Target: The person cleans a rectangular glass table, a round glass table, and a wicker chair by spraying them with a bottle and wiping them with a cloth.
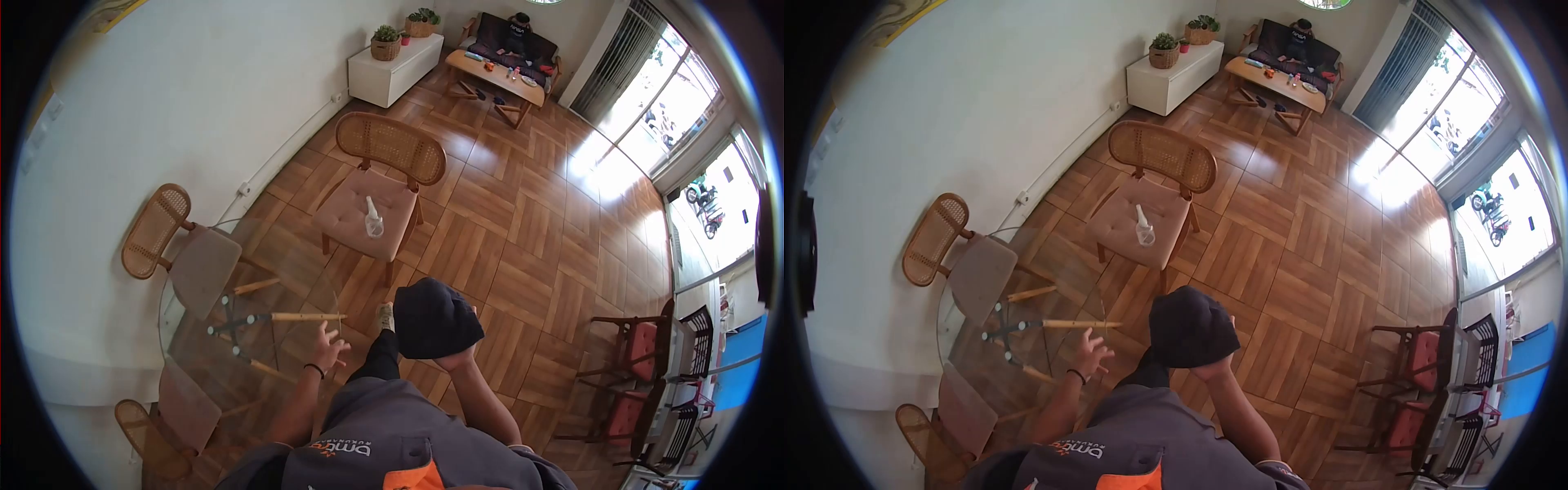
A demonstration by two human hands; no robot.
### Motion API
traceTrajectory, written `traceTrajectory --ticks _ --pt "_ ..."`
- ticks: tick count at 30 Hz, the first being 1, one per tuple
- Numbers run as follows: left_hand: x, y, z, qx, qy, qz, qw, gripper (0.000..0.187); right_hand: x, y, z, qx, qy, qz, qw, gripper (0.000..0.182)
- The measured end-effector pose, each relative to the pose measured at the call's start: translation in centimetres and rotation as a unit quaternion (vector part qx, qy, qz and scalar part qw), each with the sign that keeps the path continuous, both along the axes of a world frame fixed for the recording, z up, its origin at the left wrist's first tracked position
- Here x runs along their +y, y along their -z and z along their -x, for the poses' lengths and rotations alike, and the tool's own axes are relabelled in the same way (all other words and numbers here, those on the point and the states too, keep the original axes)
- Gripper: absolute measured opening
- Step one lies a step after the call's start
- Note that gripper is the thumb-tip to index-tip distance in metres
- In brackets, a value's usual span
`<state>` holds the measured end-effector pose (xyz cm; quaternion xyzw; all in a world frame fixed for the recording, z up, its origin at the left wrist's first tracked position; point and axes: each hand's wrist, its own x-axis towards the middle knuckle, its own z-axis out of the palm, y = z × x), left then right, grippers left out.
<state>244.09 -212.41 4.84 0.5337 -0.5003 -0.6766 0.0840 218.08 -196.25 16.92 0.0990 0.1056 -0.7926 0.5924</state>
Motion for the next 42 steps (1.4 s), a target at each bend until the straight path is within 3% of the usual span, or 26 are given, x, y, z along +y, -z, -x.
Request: traceTrajectory --ticks 2,4,5,8,12,14,18,23,26,29,30,32,35,36,39,40,42 --pt "-5.0 1.8 5.3 0.003 0.001 0.008 1.000 0.102 -2.6 1.7 4.1 0.002 0.021 -0.002 1.000 0.066" --pt "-10.9 11.7 10.2 0.056 -0.046 0.065 0.995 0.107 -5.0 2.2 8.0 0.014 0.040 -0.037 0.998 0.065" --pt "-13.8 13.4 12.6 0.010 -0.017 0.106 0.994 0.112 -6.6 1.6 9.7 0.027 0.046 -0.063 0.997 0.064" --pt "-22.0 12.6 20.9 -0.126 0.047 0.155 0.979 0.128 -10.8 0.9 15.1 0.013 0.087 -0.102 0.991 0.063" --pt "-30.1 18.7 27.5 -0.171 0.116 0.203 0.957 0.137 -16.1 -0.5 20.3 0.062 0.126 -0.150 0.979 0.064" --pt "-31.4 20.8 29.3 -0.225 0.099 0.242 0.939 0.135 -18.3 -0.2 22.6 0.047 0.123 -0.164 0.978 0.066" --pt "-33.0 20.1 30.9 -0.184 0.082 0.264 0.943 0.131 -22.0 2.2 26.4 0.037 0.101 -0.192 0.975 0.066" --pt "-34.8 20.0 31.8 -0.214 0.166 0.322 0.907 0.127 -28.0 5.0 30.8 0.055 0.028 -0.170 0.983 0.062" --pt "-34.6 20.7 33.0 -0.141 0.152 0.388 0.898 0.117 -30.6 9.8 33.2 0.089 -0.006 -0.155 0.984 0.063" --pt "-34.4 25.9 32.9 0.074 0.096 0.319 0.940 0.093 -32.1 16.2 35.3 0.115 -0.033 -0.093 0.989 0.062" --pt "-34.4 25.8 33.3 0.080 0.068 0.351 0.931 0.085 -32.3 18.9 35.8 0.122 -0.043 -0.066 0.989 0.061" --pt "-33.1 26.0 34.0 0.090 0.009 0.410 0.907 0.070 -30.8 27.4 36.8 0.404 -0.040 -0.125 0.905 0.061" --pt "-31.0 30.7 35.1 0.155 -0.110 0.414 0.890 0.060 -30.8 35.5 37.4 0.245 0.002 -0.080 0.966 0.065" --pt "-31.0 31.1 35.6 0.164 -0.123 0.469 0.859 0.051 -31.4 37.5 37.5 0.226 -0.001 -0.060 0.972 0.065" --pt "-31.6 30.3 36.5 0.280 -0.165 0.380 0.866 0.042 -32.7 42.2 37.8 0.203 -0.017 0.008 0.979 0.066" --pt "-31.7 30.1 36.7 0.227 -0.218 0.382 0.869 0.041 -32.9 43.3 37.9 0.202 -0.024 0.028 0.979 0.066" --pt "-31.9 27.1 36.9 0.253 -0.224 0.364 0.868 0.043 -32.8 44.8 37.8 0.196 -0.033 0.061 0.978 0.066"
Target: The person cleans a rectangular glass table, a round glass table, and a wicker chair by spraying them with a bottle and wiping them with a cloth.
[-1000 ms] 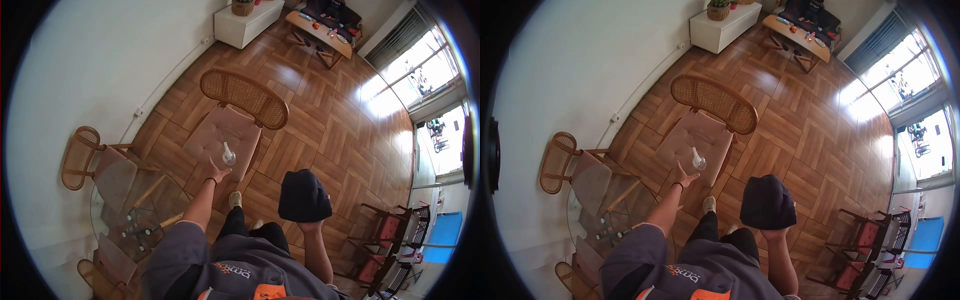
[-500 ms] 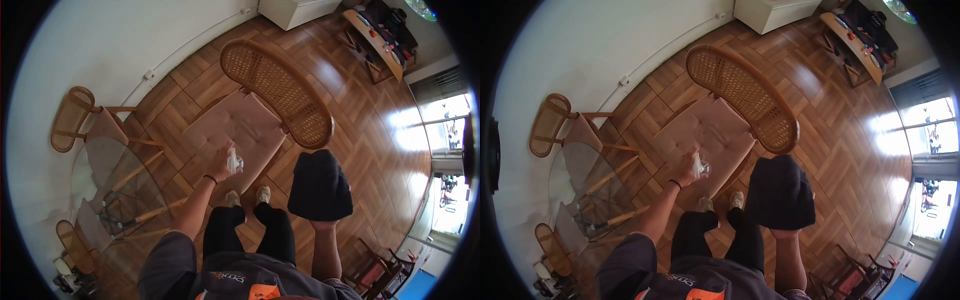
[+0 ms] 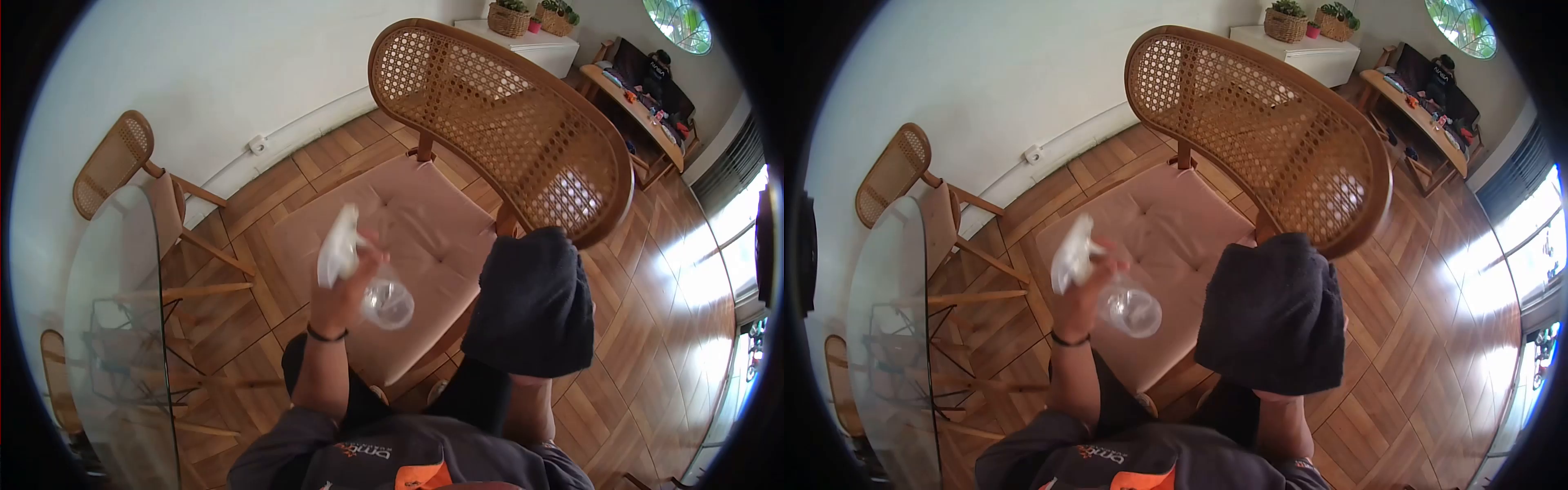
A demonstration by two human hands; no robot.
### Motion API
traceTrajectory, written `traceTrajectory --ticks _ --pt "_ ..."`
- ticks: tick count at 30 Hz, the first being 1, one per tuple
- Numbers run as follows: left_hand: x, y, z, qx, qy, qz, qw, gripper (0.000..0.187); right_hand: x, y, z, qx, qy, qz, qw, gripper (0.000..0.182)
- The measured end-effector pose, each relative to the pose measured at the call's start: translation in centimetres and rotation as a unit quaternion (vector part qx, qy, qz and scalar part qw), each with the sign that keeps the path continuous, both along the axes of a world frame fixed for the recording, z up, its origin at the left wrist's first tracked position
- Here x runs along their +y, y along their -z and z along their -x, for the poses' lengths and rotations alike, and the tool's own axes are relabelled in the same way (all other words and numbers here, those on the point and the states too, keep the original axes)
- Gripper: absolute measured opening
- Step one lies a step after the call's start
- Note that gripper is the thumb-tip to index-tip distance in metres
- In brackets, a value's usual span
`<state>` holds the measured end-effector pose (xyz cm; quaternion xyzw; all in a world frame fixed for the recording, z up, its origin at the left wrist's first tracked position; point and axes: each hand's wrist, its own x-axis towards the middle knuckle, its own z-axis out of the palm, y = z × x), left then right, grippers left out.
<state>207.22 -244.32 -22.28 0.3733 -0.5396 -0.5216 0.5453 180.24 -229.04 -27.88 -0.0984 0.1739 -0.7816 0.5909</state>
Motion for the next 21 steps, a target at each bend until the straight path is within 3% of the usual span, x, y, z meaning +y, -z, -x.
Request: traceTrajectory --ticks 3,5,7,10,13,16,21 --pt "-1.2 -4.6 1.1 -0.005 0.042 0.026 0.999 0.051 1.2 -0.8 -0.1 -0.003 -0.016 0.036 0.999 0.067" --pt "-3.4 -5.7 1.2 -0.153 0.019 0.139 0.978 0.036 2.4 -2.3 0.0 -0.002 -0.020 0.062 0.998 0.068" --pt "-5.6 -6.2 0.7 -0.352 0.004 0.187 0.917 0.023 3.7 -3.7 0.9 0.010 -0.022 0.105 0.994 0.068" --pt "-3.9 -9.9 1.6 -0.127 -0.002 0.022 0.992 0.017 4.5 -5.4 2.9 0.054 -0.026 0.210 0.976 0.069" --pt "-5.3 -9.3 0.5 -0.103 -0.031 0.053 0.993 0.019 5.2 -5.9 5.6 0.101 -0.048 0.332 0.937 0.069" --pt "-6.6 -9.7 -1.5 -0.116 0.003 0.007 0.993 0.019 5.6 -6.6 9.2 0.123 -0.051 0.413 0.901 0.064" --pt "-6.4 -11.0 -1.1 -0.095 -0.020 0.050 0.994 0.017 7.2 -7.7 9.9 0.178 -0.002 0.437 0.882 0.058"
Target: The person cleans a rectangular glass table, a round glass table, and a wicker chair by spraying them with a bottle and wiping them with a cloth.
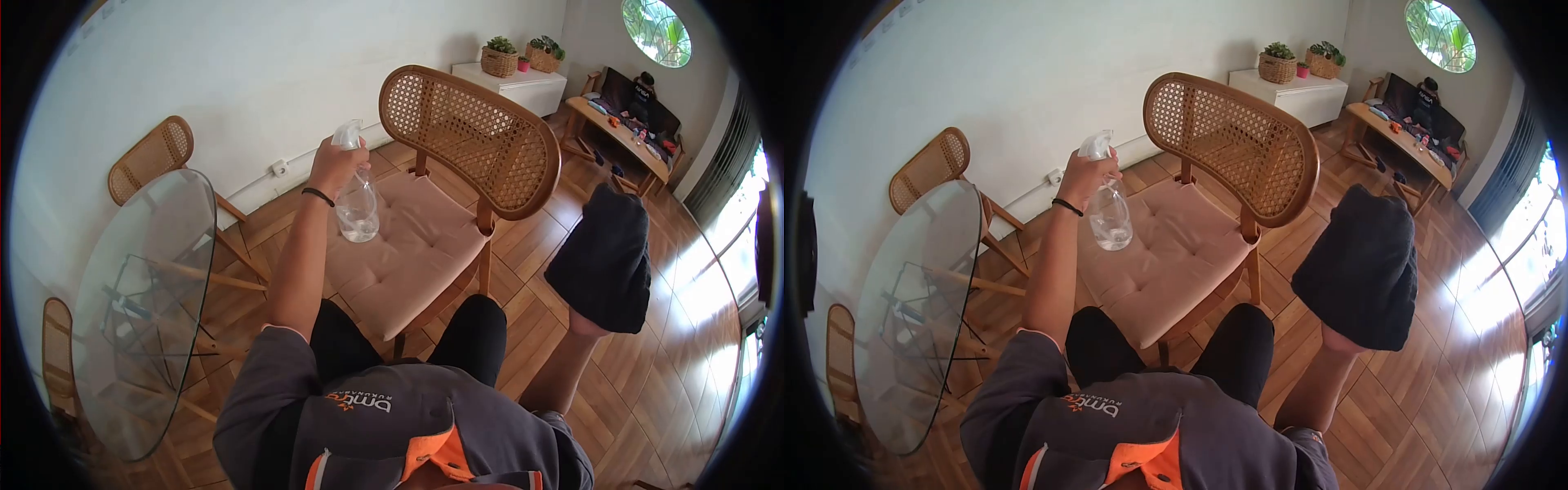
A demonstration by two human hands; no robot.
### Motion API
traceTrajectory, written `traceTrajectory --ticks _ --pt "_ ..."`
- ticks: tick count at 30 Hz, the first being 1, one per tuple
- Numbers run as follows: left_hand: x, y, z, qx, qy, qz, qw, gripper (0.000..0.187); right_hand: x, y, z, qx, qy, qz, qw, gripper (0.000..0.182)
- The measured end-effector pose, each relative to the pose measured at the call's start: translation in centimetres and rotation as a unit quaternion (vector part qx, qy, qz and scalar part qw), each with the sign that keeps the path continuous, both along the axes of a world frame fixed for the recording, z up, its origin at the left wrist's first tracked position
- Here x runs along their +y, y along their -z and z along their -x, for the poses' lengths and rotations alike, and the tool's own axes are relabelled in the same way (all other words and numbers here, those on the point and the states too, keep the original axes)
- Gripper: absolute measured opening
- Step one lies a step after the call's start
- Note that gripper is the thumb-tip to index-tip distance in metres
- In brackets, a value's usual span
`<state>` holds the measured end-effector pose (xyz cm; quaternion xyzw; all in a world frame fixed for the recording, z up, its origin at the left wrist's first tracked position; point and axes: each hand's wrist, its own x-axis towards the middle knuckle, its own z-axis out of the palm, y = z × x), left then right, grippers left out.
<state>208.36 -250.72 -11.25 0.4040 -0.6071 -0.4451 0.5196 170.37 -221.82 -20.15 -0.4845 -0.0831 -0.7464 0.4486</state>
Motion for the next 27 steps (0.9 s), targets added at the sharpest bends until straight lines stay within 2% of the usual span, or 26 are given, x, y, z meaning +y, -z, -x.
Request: traceTrajectory --ticks 5,8,9,12,13,16,19,21,22,23,25,26,27 --pt "0.9 0.9 0.7 -0.064 0.028 0.010 0.998 0.019 -0.2 1.6 -1.4 -0.058 -0.004 -0.050 0.997 0.060" --pt "3.5 1.4 2.5 -0.042 0.061 0.032 0.997 0.011 -0.1 3.4 -1.5 -0.101 0.031 -0.116 0.988 0.058" --pt "3.4 2.0 2.5 -0.066 0.111 0.052 0.990 0.024 0.4 3.6 -1.5 -0.116 0.050 -0.146 0.981 0.058" --pt "5.2 2.2 3.3 -0.053 0.172 -0.006 0.984 0.045 1.2 3.1 -1.6 -0.122 0.051 -0.153 0.979 0.058" --pt "5.2 2.6 3.3 -0.090 0.201 -0.003 0.975 0.060 1.5 2.9 -1.7 -0.117 0.054 -0.152 0.980 0.057" --pt "7.6 1.8 4.4 -0.047 0.251 0.056 0.965 0.056 1.8 3.0 -1.7 -0.113 0.062 -0.147 0.981 0.057" --pt "8.2 2.6 4.7 -0.109 0.286 -0.013 0.952 0.047 2.6 4.6 -1.6 -0.152 0.075 -0.161 0.972 0.056" --pt "8.7 2.5 5.1 -0.113 0.323 0.001 0.939 0.038 2.9 4.9 -1.9 -0.187 0.086 -0.168 0.964 0.056" --pt "9.1 2.3 5.4 -0.114 0.341 0.008 0.933 0.033 3.3 4.6 -2.1 -0.277 0.005 -0.144 0.950 0.057" --pt "9.6 1.8 5.8 -0.090 0.356 -0.033 0.930 0.025 3.8 4.1 -2.5 -0.361 -0.077 -0.116 0.922 0.057" --pt "9.3 1.5 5.7 -0.173 0.362 0.041 0.915 0.022 4.4 4.0 -2.5 -0.367 -0.058 -0.129 0.920 0.057" --pt "9.1 1.7 5.7 -0.212 0.364 0.078 0.904 0.021 4.5 4.4 -2.0 -0.285 0.044 -0.171 0.942 0.058" --pt "9.1 2.0 5.8 -0.195 0.355 0.083 0.910 0.022 4.6 4.8 -1.6 -0.198 0.144 -0.209 0.947 0.059"
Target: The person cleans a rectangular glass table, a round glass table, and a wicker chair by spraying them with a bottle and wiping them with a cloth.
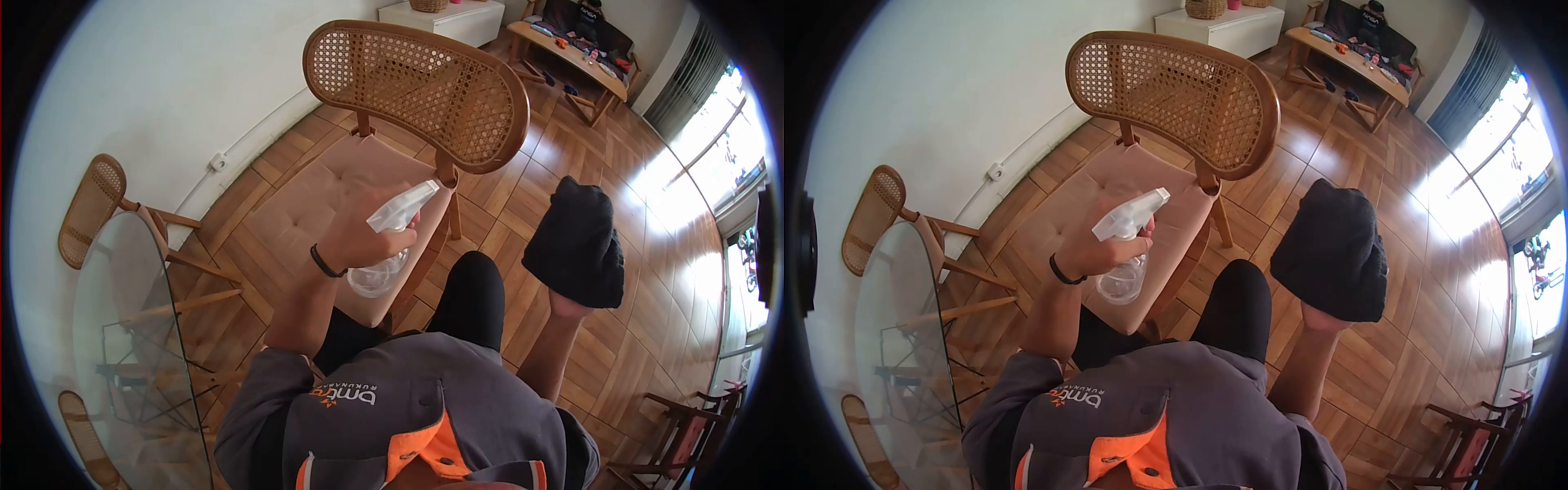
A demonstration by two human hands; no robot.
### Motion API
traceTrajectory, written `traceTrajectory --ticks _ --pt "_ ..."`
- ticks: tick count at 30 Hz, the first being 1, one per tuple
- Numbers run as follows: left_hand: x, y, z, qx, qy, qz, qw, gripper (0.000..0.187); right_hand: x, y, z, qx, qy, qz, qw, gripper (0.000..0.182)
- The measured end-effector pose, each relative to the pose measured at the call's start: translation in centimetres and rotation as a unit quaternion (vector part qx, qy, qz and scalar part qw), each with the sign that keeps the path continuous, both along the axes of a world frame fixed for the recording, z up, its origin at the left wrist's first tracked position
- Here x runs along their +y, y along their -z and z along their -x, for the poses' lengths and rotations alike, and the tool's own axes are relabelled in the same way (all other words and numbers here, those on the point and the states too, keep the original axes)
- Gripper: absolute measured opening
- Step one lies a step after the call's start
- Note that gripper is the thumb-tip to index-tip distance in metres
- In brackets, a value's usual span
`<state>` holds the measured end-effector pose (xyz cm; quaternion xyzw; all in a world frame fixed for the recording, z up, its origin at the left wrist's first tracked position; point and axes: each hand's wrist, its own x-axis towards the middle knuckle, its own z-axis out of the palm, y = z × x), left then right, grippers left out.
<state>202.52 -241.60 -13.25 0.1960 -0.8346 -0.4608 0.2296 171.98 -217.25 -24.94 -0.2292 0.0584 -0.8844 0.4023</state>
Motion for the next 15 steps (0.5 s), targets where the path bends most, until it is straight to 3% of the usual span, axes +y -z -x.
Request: traceTrajectory --ticks 3,6,8,10,11,12,13,14,15 --pt "0.2 2.4 0.3 0.065 -0.041 -0.006 0.997 0.023 -0.2 0.1 0.0 0.068 -0.027 0.063 0.995 0.063" --pt "-0.7 5.0 0.1 0.137 -0.118 -0.035 0.983 0.031 -2.5 -2.7 -2.3 0.109 0.080 0.096 0.986 0.066" --pt "-1.7 5.9 -1.1 0.165 -0.168 -0.089 0.968 0.044 -5.6 -2.7 -3.1 0.160 0.129 0.209 0.956 0.070" --pt "-3.2 6.2 -2.7 0.108 -0.234 -0.051 0.965 0.044 -9.3 -1.9 -3.1 0.220 0.188 0.307 0.907 0.073" --pt "-3.6 6.1 -3.2 0.116 -0.261 -0.032 0.958 0.041 -11.6 -0.8 -3.2 0.269 0.244 0.302 0.881 0.074" --pt "-4.0 6.0 -3.7 0.124 -0.289 -0.012 0.949 0.038 -13.8 0.5 -3.1 0.368 0.382 0.215 0.821 0.074" --pt "-4.7 6.4 -4.2 0.118 -0.311 -0.035 0.943 0.037 -15.9 1.6 -3.0 0.479 0.550 0.057 0.682 0.075" --pt "-5.4 6.8 -4.7 0.112 -0.332 -0.057 0.935 0.035 -17.9 2.4 -3.4 0.536 0.636 -0.047 0.553 0.076" --pt "-6.1 7.2 -5.1 0.106 -0.352 -0.078 0.927 0.033 -19.9 2.8 -3.8 0.564 0.673 -0.121 0.463 0.078"
